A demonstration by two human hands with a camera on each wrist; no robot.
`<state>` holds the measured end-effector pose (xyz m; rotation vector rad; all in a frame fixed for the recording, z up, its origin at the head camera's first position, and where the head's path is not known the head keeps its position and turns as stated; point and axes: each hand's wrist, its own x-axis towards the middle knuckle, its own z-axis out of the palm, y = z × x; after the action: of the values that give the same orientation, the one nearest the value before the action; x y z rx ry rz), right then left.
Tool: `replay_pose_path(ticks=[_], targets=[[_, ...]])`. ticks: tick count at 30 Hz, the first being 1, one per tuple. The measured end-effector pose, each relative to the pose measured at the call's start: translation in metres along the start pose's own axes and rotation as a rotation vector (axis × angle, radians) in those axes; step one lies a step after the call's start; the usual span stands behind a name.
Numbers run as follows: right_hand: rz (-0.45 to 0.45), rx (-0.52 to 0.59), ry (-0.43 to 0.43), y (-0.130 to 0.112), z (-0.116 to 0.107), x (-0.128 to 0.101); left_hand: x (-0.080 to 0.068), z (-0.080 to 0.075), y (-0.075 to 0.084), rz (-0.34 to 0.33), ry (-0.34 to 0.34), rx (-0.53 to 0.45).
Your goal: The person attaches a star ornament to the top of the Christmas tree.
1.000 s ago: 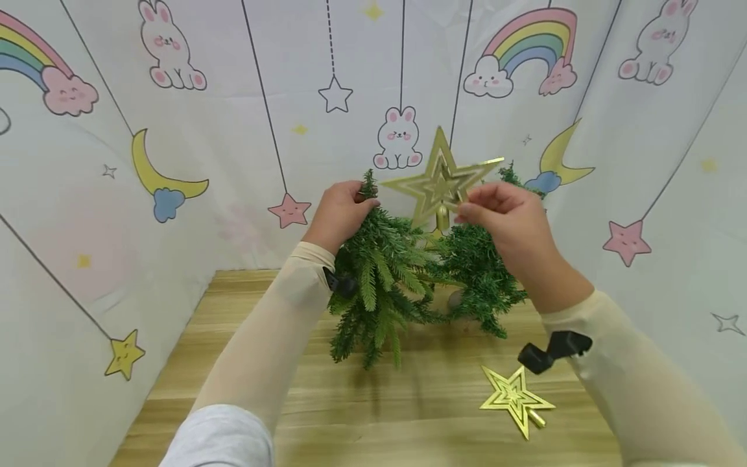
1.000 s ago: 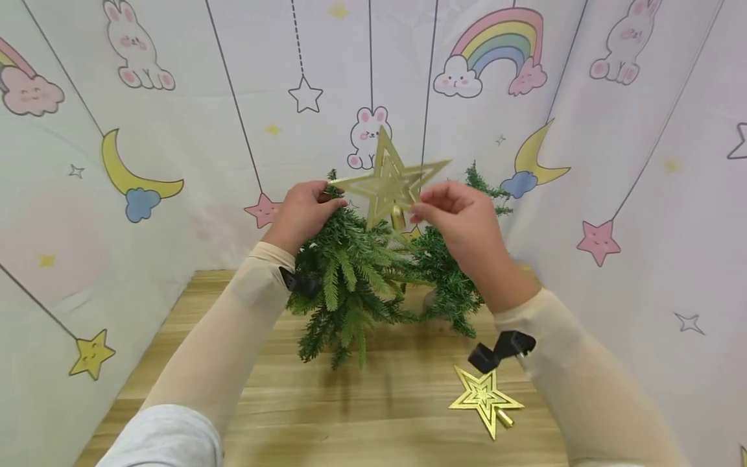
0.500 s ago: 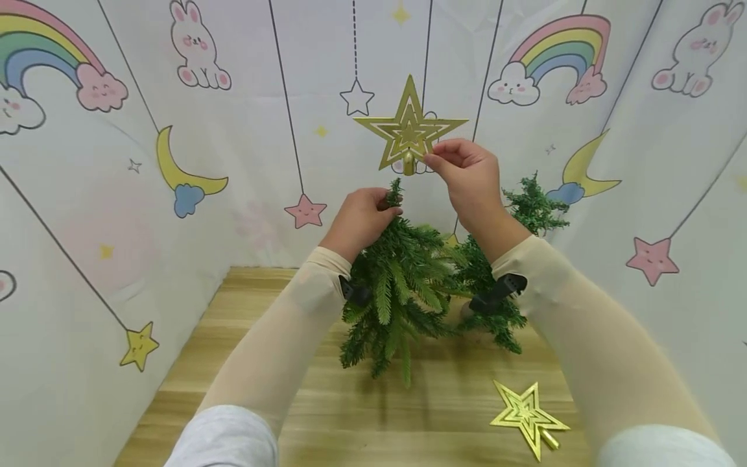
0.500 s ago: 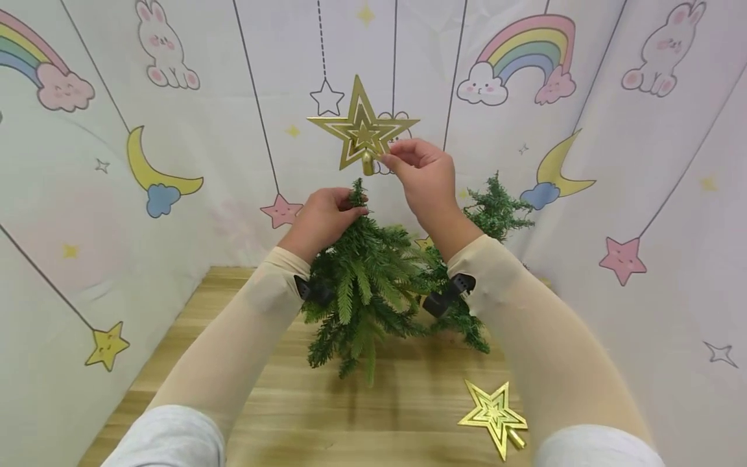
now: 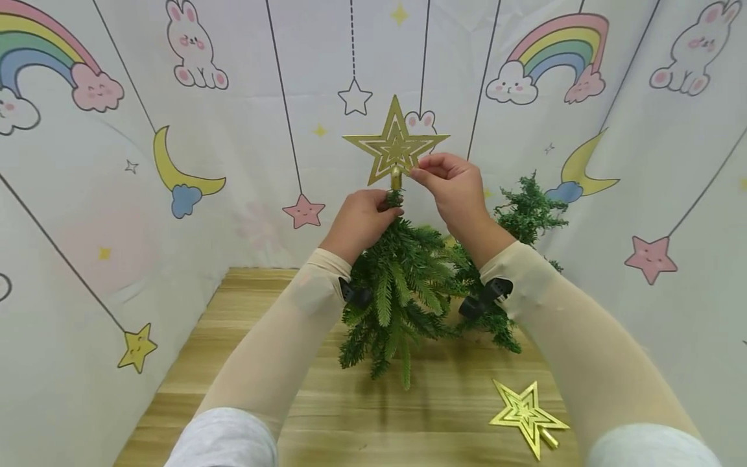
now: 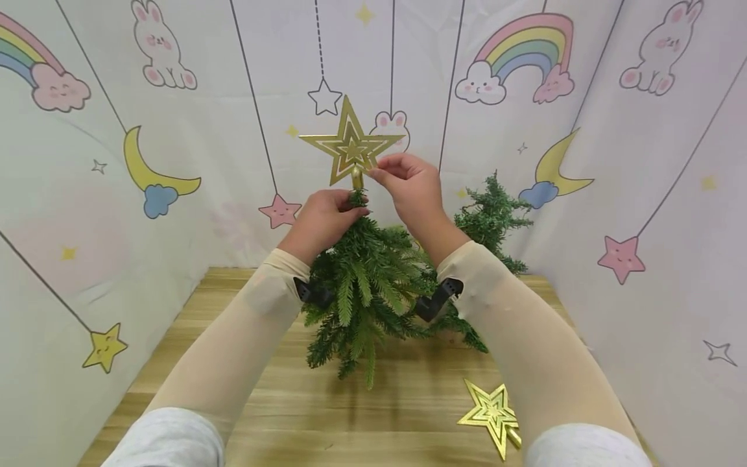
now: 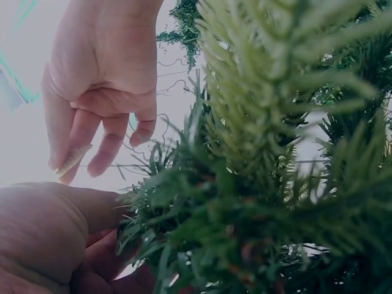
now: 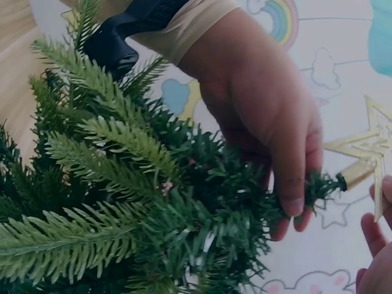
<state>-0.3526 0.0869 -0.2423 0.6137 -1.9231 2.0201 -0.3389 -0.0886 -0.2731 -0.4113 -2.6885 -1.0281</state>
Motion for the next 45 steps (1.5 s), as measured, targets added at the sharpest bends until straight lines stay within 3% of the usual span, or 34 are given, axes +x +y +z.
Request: replay_pose_path(ticks=[9,18,30,35,40,45], targets=[[0.011,-0.11,-0.04,0.019,-0.003,-0.004,-0.005,0.008,-0.01,-0.062,-0.073,0.001],[0.006,-0.192,-0.034,0.018,-0.005,-0.002,-0.007,0.01,-0.009,-0.031,-0.059,0.024],[0.021,-0.344,-0.057,0.023,-0.013,-0.002,-0.006,0.012,-0.008,-0.063,-0.067,0.005],[0.041,-0.34,-0.039,0.021,-0.021,-0.005,-0.007,0.012,-0.01,-0.057,-0.056,0.019],[0.055,-0.234,-0.068,0.001,-0.035,-0.023,-0.007,0.011,-0.013,-0.037,-0.034,0.027],[0.001,-0.199,-0.097,-0.029,-0.064,-0.066,-0.012,0.007,-0.019,-0.033,0.004,0.053]])
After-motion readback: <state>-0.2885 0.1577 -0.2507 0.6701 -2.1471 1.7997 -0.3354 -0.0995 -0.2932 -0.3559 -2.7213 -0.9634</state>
